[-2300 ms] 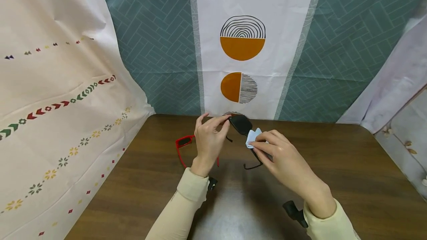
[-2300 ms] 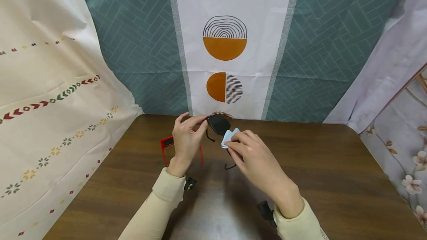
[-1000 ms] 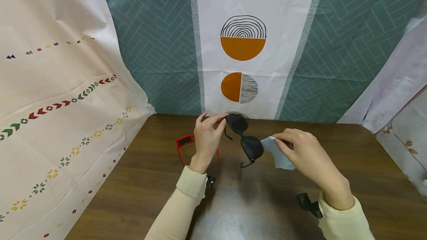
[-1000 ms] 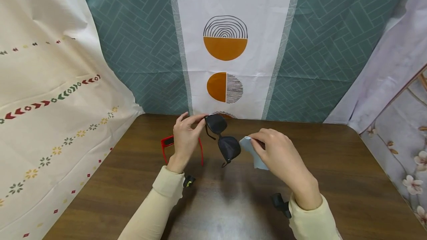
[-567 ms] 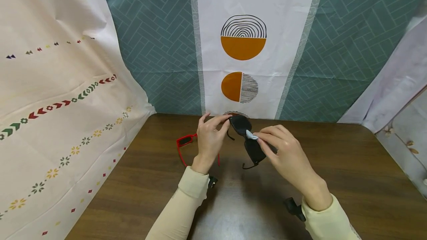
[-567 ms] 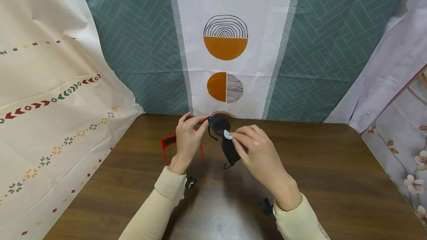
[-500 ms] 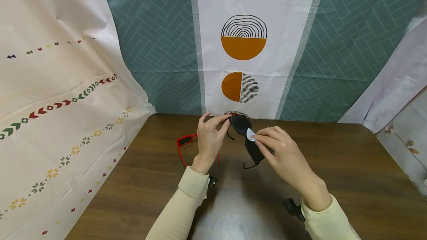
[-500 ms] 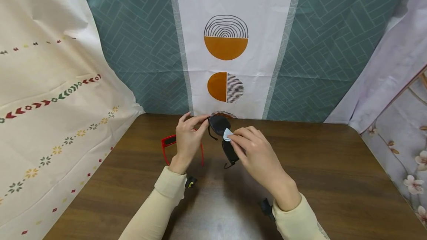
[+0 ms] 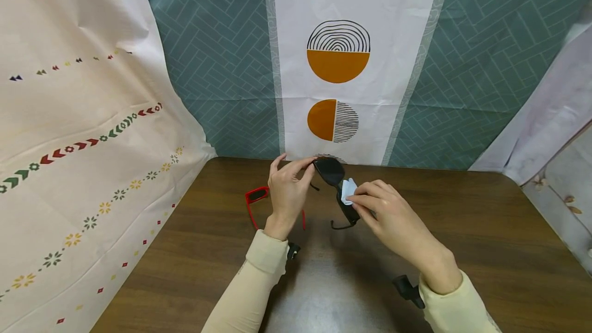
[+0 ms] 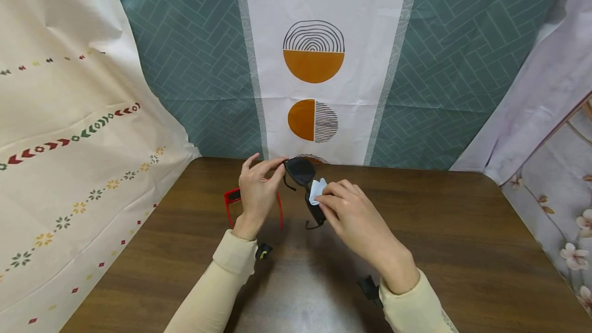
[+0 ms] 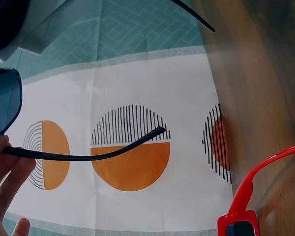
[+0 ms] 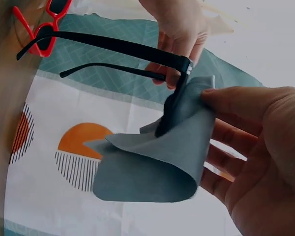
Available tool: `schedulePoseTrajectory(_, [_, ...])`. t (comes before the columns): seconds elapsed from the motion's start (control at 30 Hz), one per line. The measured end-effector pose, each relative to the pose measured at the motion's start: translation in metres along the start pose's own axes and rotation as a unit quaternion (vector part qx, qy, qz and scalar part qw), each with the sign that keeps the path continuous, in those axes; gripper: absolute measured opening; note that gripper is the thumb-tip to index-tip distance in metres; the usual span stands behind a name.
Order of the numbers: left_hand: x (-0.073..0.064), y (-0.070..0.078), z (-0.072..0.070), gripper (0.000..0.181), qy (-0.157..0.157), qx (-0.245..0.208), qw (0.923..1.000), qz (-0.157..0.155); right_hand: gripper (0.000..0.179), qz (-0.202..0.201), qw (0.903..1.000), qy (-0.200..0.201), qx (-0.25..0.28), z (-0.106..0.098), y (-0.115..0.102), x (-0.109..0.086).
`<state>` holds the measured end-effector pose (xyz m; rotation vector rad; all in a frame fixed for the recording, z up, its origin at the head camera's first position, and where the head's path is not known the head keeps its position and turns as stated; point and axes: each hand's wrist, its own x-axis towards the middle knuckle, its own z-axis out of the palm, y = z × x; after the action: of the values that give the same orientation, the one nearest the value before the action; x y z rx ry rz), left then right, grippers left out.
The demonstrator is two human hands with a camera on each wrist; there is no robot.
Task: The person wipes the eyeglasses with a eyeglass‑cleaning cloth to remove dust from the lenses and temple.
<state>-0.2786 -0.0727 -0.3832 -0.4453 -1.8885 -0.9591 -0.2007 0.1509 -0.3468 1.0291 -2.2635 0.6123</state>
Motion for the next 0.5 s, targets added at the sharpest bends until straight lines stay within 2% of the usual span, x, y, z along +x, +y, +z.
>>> schedulePoseTrajectory(0.2, [0.002,-0.003,-0.002,0.013,0.002,0.006,0.9999,-0.016,0.017,-0.002,0.9994,-0.036,0.003,-0.008,-0.002,-0.001])
schedulePoseTrajectory(0.33, [0.003,-0.003,-0.004,0.012,0.005,0.001,0.9997,-0.022,0.02,-0.002,0.9977,-0.067,0.009,-0.016,-0.003,-0.001])
schedulePoseTrajectory(0.5, [0.004,-0.005,-0.004,0.012,0.013,-0.006,0.9996,-0.026,0.024,-0.009,0.9961,-0.083,0.027,-0.025,-0.001,-0.004])
